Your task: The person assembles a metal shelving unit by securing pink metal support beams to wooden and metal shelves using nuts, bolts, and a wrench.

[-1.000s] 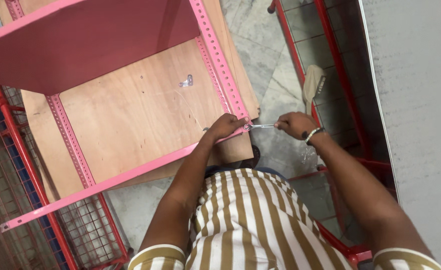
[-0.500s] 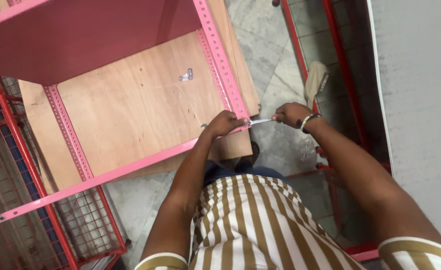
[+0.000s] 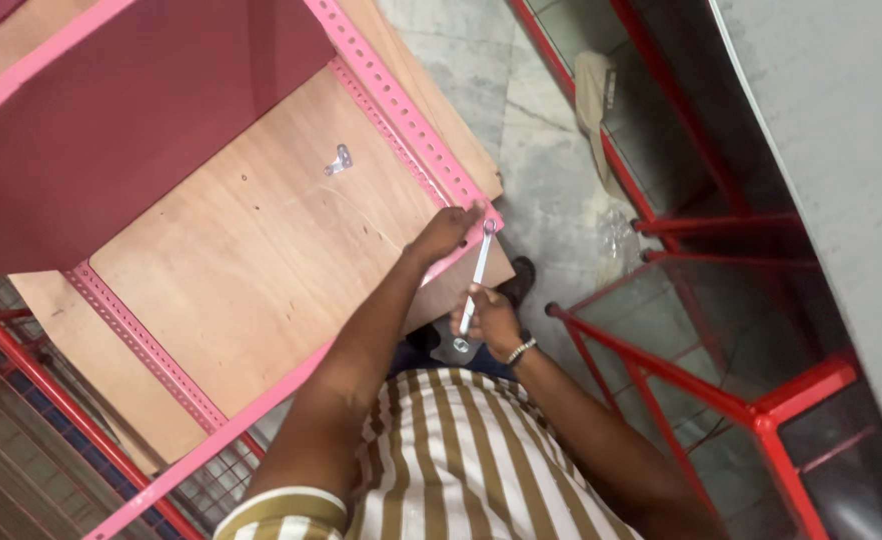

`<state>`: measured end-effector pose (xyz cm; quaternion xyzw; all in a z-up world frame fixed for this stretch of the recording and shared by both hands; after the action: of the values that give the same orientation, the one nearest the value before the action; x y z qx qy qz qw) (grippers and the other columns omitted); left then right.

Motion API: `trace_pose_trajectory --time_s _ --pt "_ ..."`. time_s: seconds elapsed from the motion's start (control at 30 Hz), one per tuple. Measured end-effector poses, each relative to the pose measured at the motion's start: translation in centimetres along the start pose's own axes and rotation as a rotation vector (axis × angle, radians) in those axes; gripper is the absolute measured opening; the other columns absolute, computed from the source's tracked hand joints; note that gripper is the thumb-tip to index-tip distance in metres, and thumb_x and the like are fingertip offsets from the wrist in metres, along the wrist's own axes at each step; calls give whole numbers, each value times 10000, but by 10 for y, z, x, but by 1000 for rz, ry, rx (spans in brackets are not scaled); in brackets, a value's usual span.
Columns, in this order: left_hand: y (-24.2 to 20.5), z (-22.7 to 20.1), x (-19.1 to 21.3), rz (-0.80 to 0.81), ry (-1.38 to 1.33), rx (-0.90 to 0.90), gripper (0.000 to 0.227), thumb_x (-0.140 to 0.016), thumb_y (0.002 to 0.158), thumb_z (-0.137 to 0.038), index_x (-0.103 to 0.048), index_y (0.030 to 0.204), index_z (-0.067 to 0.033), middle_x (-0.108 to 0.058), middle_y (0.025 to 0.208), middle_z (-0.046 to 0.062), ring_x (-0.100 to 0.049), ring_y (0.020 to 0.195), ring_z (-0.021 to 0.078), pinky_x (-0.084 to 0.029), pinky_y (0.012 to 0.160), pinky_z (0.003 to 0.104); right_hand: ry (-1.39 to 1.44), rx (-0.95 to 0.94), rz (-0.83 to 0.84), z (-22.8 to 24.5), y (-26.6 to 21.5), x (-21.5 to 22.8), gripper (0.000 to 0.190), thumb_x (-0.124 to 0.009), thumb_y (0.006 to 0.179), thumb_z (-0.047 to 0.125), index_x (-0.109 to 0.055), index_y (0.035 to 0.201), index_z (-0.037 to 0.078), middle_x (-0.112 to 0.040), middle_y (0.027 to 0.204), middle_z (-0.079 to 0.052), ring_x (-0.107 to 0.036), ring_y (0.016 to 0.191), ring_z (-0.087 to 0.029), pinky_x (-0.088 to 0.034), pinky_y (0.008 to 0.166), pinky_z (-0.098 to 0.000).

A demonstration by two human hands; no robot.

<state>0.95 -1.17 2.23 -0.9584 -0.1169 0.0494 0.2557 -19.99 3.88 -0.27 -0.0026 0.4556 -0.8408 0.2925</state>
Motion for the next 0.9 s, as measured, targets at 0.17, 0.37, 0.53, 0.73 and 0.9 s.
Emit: trace_pose_trajectory --time_s 0.17,0.37,0.53,0.73,0.9 --pt "15 13 9 86 -108 87 675 -464 1023 -576 -733 1099 38 -723 999 94 -603 880 164 -491 857 326 197 -45 140 29 -23 -69 234 -513 977 293 -572 1156 155 -742 1050 -83 -753 910 -198 -609 738 -348" --pt "25 37 11 227 -161 144 594 -408 1019 -540 -712 1151 -46 -752 1068 56 -662 951 147 -489 915 288 299 44 477 49 -91 -68 261 -543 1095 315 -578 1145 62 -688 1004 -125 -710 924 -251 -603 785 -393" --pt "21 46 3 79 -9 -27 472 -602 1066 -395 -693 976 59 -649 861 77 -559 795 163 -505 749 323 -1 504 764 127 -107 -26 318 -511 1079 340 -622 1240 89 -635 1077 -105 -684 852 -225 -595 747 -366" --pt "-10 8 2 -53 -67 -54 594 -525 1037 -519 -701 903 33 -609 751 14 -560 728 129 -499 712 317 -1098 238 100 238 -84 59 355 -458 1051 331 -707 1159 102 -434 634 14 -417 588 -120 -409 586 -285" --pt "-28 -16 0 -162 94 -43 608 -610 945 -578 -730 789 -3 -616 629 28 -568 635 139 -486 645 327 -1245 108 399 274 -30 83 390 -482 1069 368 -746 1041 84 -391 613 23 -358 578 -126 -356 564 -311"
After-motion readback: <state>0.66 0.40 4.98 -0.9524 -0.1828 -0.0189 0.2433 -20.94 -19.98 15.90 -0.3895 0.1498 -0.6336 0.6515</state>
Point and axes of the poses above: each hand's wrist, its own y-axis towards the middle knuckle, its own x-axis out of the back of the hand, z = x × y, the point moved 3 cm from there along y, towards the middle knuckle
